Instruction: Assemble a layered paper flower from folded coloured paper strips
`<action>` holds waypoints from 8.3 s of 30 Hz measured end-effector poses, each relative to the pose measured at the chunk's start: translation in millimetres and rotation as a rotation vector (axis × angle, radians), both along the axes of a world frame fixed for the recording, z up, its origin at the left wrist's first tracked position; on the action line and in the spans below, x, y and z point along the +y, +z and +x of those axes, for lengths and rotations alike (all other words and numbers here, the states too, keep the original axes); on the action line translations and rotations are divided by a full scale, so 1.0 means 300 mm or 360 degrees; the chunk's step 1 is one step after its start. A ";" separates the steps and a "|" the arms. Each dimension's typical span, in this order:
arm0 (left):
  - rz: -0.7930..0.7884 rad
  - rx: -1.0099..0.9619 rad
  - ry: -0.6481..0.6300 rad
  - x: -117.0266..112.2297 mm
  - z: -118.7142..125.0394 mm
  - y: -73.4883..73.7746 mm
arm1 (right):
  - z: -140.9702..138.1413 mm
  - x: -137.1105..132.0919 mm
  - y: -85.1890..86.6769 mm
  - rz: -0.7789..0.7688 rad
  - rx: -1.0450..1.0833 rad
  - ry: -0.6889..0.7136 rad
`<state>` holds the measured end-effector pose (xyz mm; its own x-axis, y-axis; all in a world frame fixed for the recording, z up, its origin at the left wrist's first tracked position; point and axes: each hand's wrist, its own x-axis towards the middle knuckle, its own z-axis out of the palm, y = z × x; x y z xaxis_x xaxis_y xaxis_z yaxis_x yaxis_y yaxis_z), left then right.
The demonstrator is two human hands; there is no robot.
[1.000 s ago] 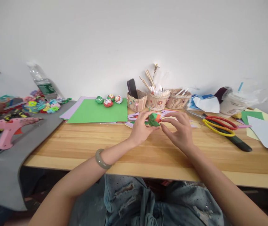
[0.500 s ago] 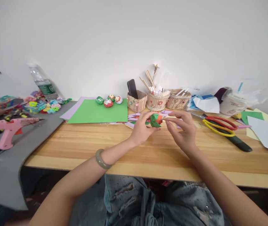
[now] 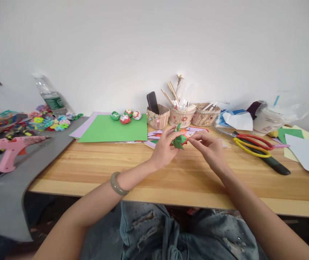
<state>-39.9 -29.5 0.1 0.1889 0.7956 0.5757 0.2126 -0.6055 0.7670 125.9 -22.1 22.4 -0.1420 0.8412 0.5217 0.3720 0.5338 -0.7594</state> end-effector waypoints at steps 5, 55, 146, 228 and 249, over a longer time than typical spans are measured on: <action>0.0121 0.0083 0.0043 0.007 0.000 -0.014 | -0.003 0.000 -0.003 0.0051 -0.0005 0.0001; -0.0061 -0.0168 0.0030 0.003 0.003 0.004 | 0.008 -0.003 -0.003 0.0294 -0.0141 0.0135; -0.0263 -0.0172 0.0003 0.046 0.004 -0.045 | 0.024 0.046 -0.036 0.0134 -0.0200 0.0221; -0.1425 -0.1034 -0.0953 0.024 -0.016 0.015 | -0.003 -0.031 0.002 0.0373 -0.0049 -0.0004; -0.1590 -0.0964 -0.0853 0.010 0.000 0.018 | 0.010 0.031 -0.033 -0.0081 0.0102 0.0013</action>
<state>-39.9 -26.6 5.5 0.5364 0.8357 -0.1174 -0.4176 0.3838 0.8236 128.9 -12.9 12.6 -0.1166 0.8657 0.4868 0.3174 0.4969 -0.8077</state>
